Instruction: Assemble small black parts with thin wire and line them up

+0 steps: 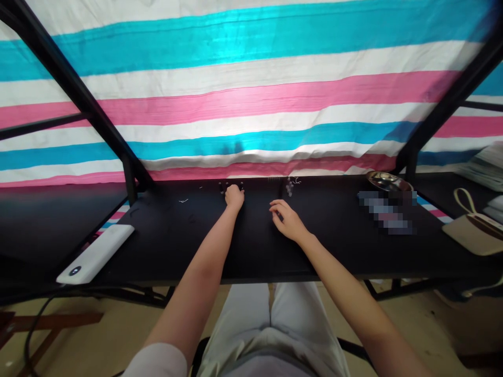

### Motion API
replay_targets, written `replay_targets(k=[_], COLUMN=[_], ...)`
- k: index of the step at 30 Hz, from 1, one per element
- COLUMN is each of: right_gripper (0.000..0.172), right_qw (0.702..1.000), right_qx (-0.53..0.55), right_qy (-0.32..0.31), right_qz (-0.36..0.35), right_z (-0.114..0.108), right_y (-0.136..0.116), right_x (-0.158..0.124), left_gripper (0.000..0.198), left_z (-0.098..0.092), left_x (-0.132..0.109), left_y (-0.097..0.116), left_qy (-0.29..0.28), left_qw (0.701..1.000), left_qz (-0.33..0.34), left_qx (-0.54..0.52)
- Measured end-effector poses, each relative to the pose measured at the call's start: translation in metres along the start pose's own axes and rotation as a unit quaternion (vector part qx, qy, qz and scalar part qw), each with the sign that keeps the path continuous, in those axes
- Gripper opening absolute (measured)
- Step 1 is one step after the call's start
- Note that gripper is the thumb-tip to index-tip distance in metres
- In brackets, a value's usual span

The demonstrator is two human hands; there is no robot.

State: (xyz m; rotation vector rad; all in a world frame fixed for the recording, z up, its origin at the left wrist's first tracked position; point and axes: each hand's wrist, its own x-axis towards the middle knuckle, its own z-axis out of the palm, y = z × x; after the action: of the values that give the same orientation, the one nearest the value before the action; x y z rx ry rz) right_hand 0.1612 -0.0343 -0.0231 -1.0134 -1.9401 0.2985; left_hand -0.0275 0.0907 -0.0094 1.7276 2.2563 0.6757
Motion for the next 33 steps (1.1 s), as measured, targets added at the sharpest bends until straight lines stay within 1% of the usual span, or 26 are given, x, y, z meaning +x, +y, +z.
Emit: replay_targets(k=[6, 10, 14, 18, 22, 27, 33], right_gripper=[0.017, 0.017, 0.016, 0.016, 0.016, 0.016, 0.017], right_qw=[1.0, 1.0, 1.0, 1.0, 1.0, 1.0, 1.0], right_qx=[0.001, 0.006, 0.005, 0.004, 0.007, 0.005, 0.009], right_qy=[0.001, 0.0, -0.001, -0.003, -0.006, -0.007, -0.006], right_qz=[0.003, -0.003, 0.0, 0.0, -0.001, -0.002, -0.004], right_z=[0.0005, 0.0003, 0.0005, 0.0008, 0.0012, 0.001, 0.0005], right_y=[-0.0006, -0.0013, -0.0013, -0.0005, 0.0, -0.0004, -0.0018], right_x=[-0.0002, 0.0001, 0.0005, 0.0003, 0.0001, 0.0003, 0.0002], left_gripper=[0.027, 0.024, 0.019, 0.016, 0.018, 0.022, 0.025], left_z=[-0.0017, -0.0027, -0.0012, 0.0027, 0.0057, 0.005, 0.0041], left_x=[-0.0008, -0.0007, -0.0007, -0.0004, -0.0019, -0.0053, -0.0008], left_y=[-0.0013, -0.002, -0.0038, -0.0054, -0.0049, -0.0031, -0.003], left_qy=[-0.005, -0.011, -0.014, -0.018, -0.021, -0.012, -0.045], left_qw=[1.0, 0.999, 0.999, 0.998, 0.996, 0.995, 0.996], left_qz=[-0.009, -0.017, -0.007, -0.002, -0.001, 0.007, 0.012], left_qx=[-0.024, -0.034, -0.038, -0.066, -0.083, -0.096, -0.081])
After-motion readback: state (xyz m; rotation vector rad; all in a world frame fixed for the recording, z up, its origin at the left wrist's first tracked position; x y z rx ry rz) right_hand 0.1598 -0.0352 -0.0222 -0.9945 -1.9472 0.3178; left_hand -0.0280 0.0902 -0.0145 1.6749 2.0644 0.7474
